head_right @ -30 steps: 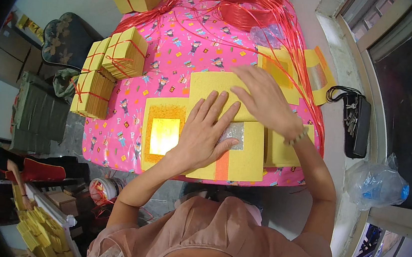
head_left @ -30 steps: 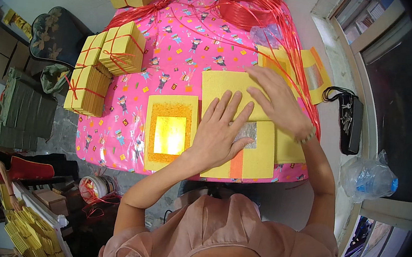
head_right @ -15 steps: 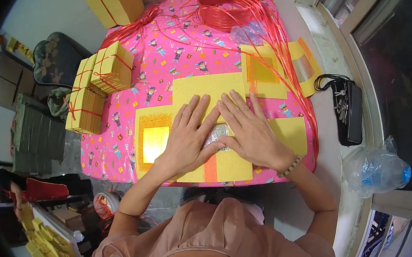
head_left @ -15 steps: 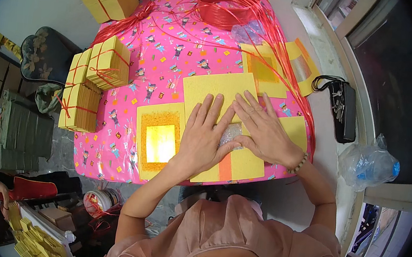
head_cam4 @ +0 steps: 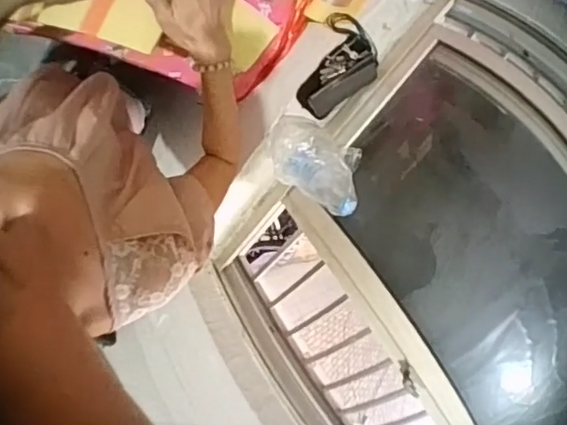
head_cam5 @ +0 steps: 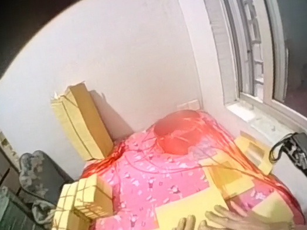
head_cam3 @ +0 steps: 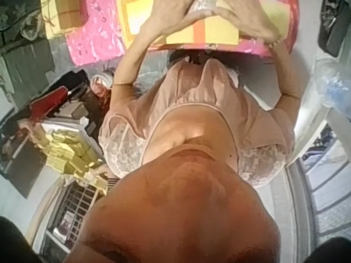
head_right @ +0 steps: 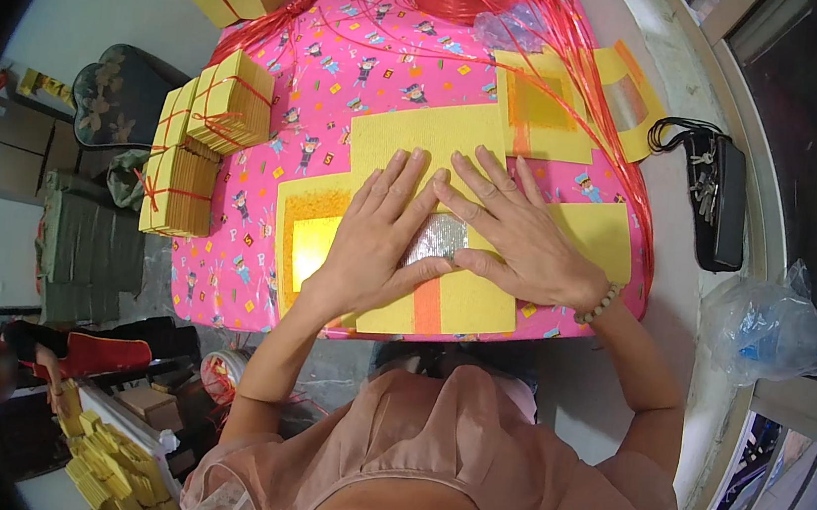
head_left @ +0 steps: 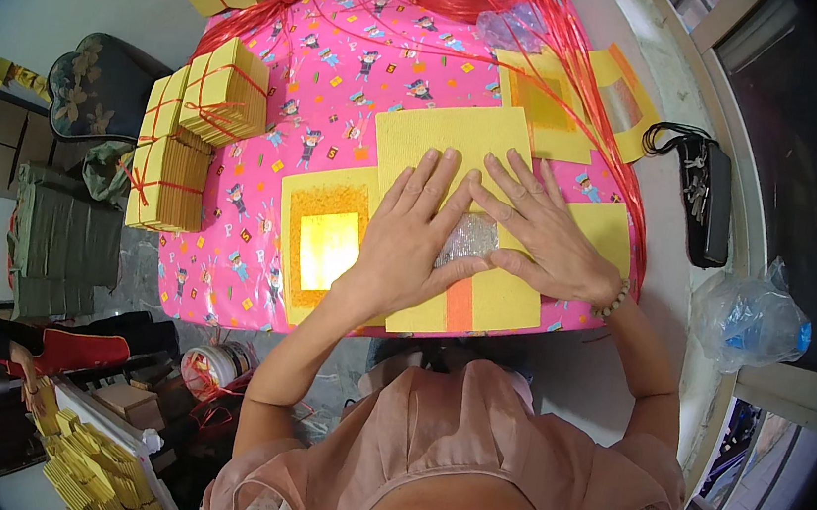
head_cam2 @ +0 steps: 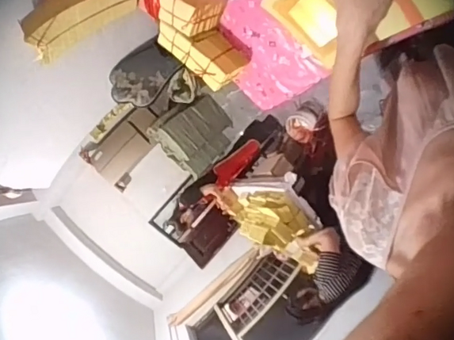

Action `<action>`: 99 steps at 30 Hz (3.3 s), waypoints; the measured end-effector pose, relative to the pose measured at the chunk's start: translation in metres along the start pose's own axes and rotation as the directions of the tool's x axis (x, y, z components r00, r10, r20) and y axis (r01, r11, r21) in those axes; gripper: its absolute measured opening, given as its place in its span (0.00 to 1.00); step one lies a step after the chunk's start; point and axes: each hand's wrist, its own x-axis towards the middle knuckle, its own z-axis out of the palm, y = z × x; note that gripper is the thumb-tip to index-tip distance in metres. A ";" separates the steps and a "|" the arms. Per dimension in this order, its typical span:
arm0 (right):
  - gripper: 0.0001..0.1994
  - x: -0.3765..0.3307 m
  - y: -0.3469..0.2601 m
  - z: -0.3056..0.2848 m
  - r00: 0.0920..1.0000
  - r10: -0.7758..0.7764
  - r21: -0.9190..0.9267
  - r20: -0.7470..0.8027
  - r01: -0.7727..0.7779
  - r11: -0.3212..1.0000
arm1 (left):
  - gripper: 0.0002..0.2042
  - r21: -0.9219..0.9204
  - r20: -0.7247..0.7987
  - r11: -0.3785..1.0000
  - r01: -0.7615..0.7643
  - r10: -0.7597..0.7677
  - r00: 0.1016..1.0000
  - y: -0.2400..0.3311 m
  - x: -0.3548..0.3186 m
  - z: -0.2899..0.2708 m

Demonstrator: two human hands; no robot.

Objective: Folding and stacking yellow joss paper.

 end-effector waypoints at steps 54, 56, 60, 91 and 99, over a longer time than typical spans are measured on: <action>0.15 -0.086 -0.056 -0.008 0.723 0.594 0.930 -0.354 0.206 0.304 | 0.23 0.304 -0.465 0.944 -0.128 0.265 0.845 0.065 -0.027 0.016; 0.15 -0.095 -0.055 -0.006 0.715 0.599 0.928 -0.360 0.211 0.306 | 0.21 0.304 -0.458 0.944 -0.126 0.261 0.850 0.071 -0.030 0.023; 0.16 -0.111 -0.051 -0.001 0.692 0.619 0.923 -0.373 0.211 0.321 | 0.20 0.279 -0.447 0.950 -0.142 0.259 0.856 0.084 -0.030 0.033; 0.21 -0.164 0.116 0.106 0.560 0.743 0.694 -0.366 -0.368 0.619 | 0.38 -0.227 0.079 0.971 -0.080 0.100 0.992 0.144 -0.036 0.170; 0.18 -0.157 0.090 0.093 0.535 0.703 0.508 -0.469 -0.488 0.710 | 0.38 -0.242 0.035 0.959 -0.147 0.160 0.986 0.145 -0.033 0.170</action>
